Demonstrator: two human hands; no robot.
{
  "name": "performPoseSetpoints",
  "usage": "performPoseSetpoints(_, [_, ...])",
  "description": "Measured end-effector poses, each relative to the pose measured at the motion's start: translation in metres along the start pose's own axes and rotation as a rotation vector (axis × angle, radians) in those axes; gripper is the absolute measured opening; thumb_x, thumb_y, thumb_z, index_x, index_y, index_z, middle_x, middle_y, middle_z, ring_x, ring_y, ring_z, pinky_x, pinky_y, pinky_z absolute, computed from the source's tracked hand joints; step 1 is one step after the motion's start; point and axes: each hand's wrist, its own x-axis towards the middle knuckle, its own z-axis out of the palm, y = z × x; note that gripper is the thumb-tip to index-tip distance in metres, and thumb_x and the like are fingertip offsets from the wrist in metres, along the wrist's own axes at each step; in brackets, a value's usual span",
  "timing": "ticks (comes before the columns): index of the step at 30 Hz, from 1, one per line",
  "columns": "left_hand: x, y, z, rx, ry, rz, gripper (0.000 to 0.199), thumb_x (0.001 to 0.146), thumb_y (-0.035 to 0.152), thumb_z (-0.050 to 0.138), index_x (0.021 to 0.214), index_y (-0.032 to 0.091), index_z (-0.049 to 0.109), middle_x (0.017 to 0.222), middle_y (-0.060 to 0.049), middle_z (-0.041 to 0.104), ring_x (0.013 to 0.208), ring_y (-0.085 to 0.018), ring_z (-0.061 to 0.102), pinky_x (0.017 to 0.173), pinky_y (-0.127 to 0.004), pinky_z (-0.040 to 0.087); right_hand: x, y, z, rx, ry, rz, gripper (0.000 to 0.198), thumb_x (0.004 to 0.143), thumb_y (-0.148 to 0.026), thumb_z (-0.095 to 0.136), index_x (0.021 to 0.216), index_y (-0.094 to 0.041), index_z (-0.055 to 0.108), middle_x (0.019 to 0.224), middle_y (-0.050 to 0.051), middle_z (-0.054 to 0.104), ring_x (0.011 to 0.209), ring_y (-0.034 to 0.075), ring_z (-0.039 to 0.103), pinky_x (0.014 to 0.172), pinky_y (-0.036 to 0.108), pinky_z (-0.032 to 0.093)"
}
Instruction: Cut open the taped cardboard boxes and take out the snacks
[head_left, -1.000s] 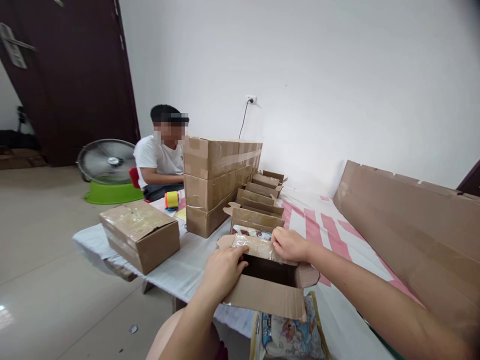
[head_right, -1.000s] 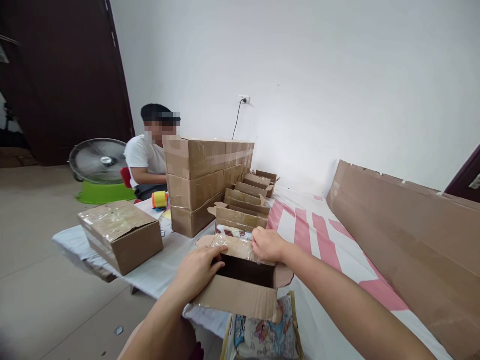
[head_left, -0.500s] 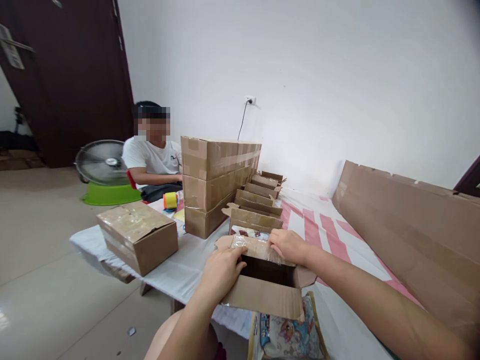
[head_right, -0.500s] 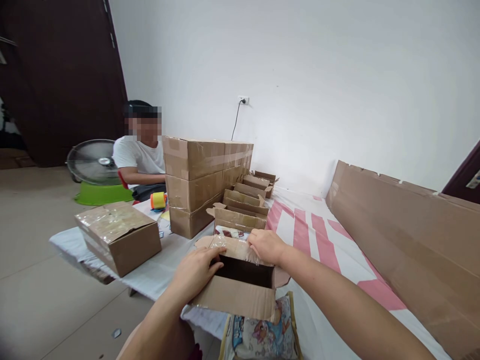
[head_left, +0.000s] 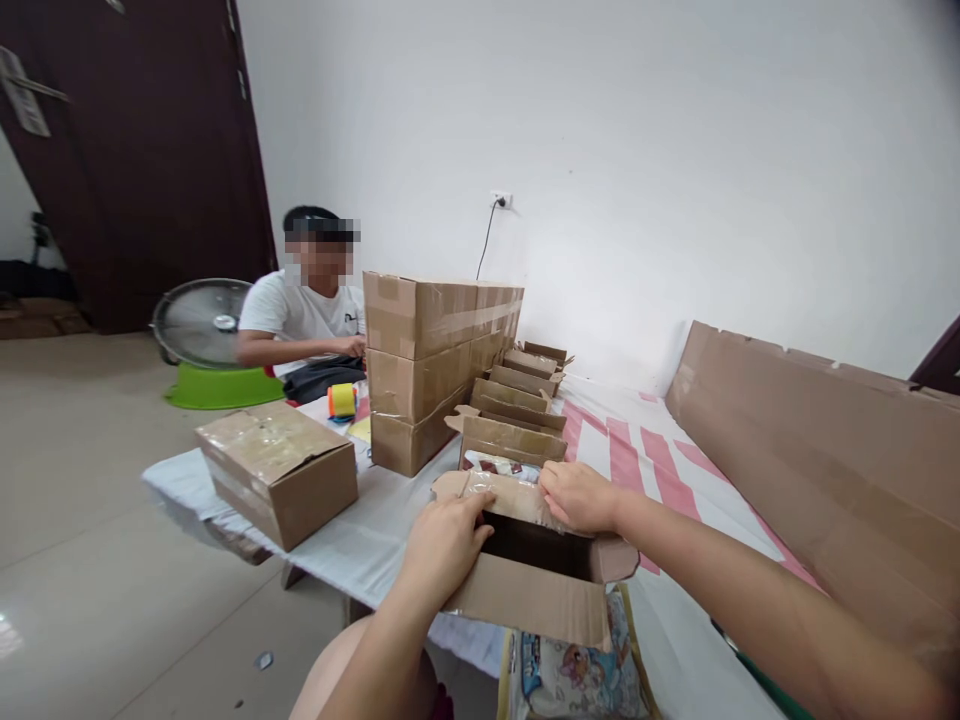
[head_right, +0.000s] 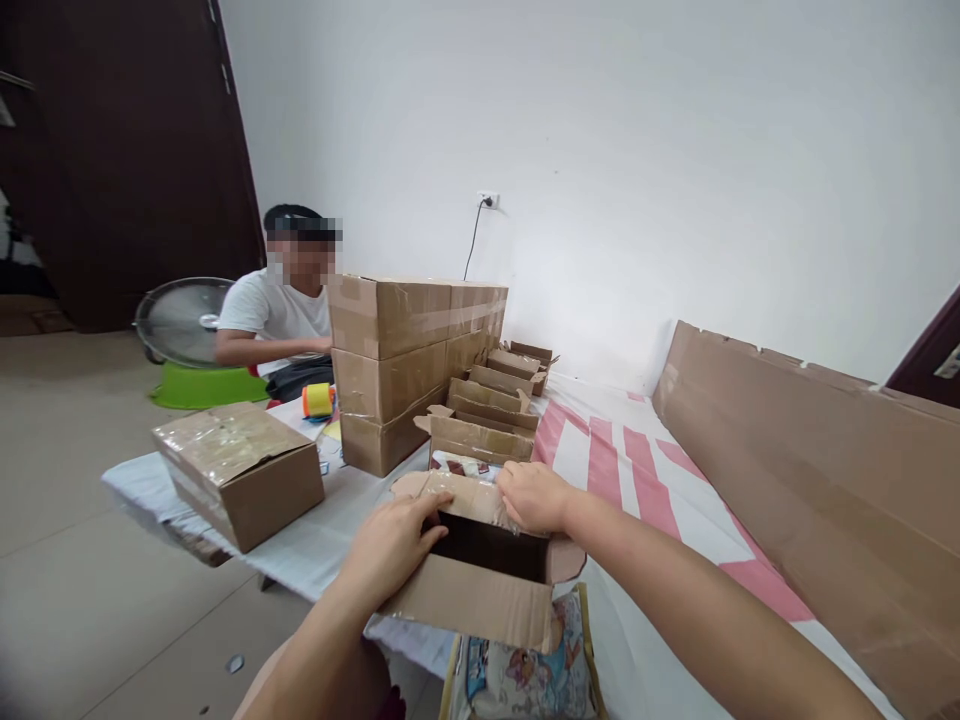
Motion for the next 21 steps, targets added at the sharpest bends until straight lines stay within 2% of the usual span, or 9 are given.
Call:
performPoseSetpoints(6, [0.001, 0.002, 0.003, 0.005, 0.004, -0.048, 0.04, 0.082, 0.028, 0.061, 0.122, 0.028, 0.062, 0.101, -0.006, 0.073, 0.096, -0.023, 0.065, 0.083, -0.031, 0.044, -0.031, -0.001, -0.005, 0.059, 0.005, -0.037, 0.012, 0.086, -0.018, 0.047, 0.094, -0.015, 0.056, 0.094, 0.011, 0.06, 0.083, 0.021, 0.057, 0.073, 0.031, 0.044])
performPoseSetpoints(14, [-0.001, 0.004, 0.006, 0.0, 0.026, -0.041, 0.041, 0.082, 0.029, 0.061, 0.124, 0.029, 0.061, 0.098, -0.006, 0.073, 0.091, -0.023, 0.066, 0.079, -0.031, 0.044, -0.066, -0.006, -0.006, 0.155, 0.045, -0.072, 0.009, 0.083, -0.014, 0.045, 0.085, -0.018, 0.052, 0.09, 0.009, 0.058, 0.079, 0.019, 0.051, 0.071, 0.03, 0.043])
performPoseSetpoints(18, [0.0, 0.004, 0.006, 0.017, 0.038, -0.05, 0.041, 0.083, 0.028, 0.06, 0.124, 0.027, 0.06, 0.099, -0.007, 0.073, 0.092, -0.025, 0.066, 0.081, -0.033, 0.045, -0.082, -0.015, -0.009, 0.345, 0.102, -0.113, 0.011, 0.079, -0.011, 0.044, 0.078, -0.022, 0.045, 0.083, 0.005, 0.055, 0.076, 0.018, 0.049, 0.071, 0.03, 0.042])
performPoseSetpoints(21, [0.002, 0.003, 0.008, 0.009, 0.066, -0.053, 0.041, 0.083, 0.028, 0.06, 0.124, 0.025, 0.06, 0.096, -0.007, 0.074, 0.093, -0.026, 0.066, 0.082, -0.035, 0.045, -0.099, -0.019, -0.014, 0.6, 0.218, -0.057, 0.011, 0.082, -0.014, 0.042, 0.077, -0.023, 0.039, 0.079, 0.002, 0.051, 0.072, 0.017, 0.046, 0.066, 0.028, 0.041])
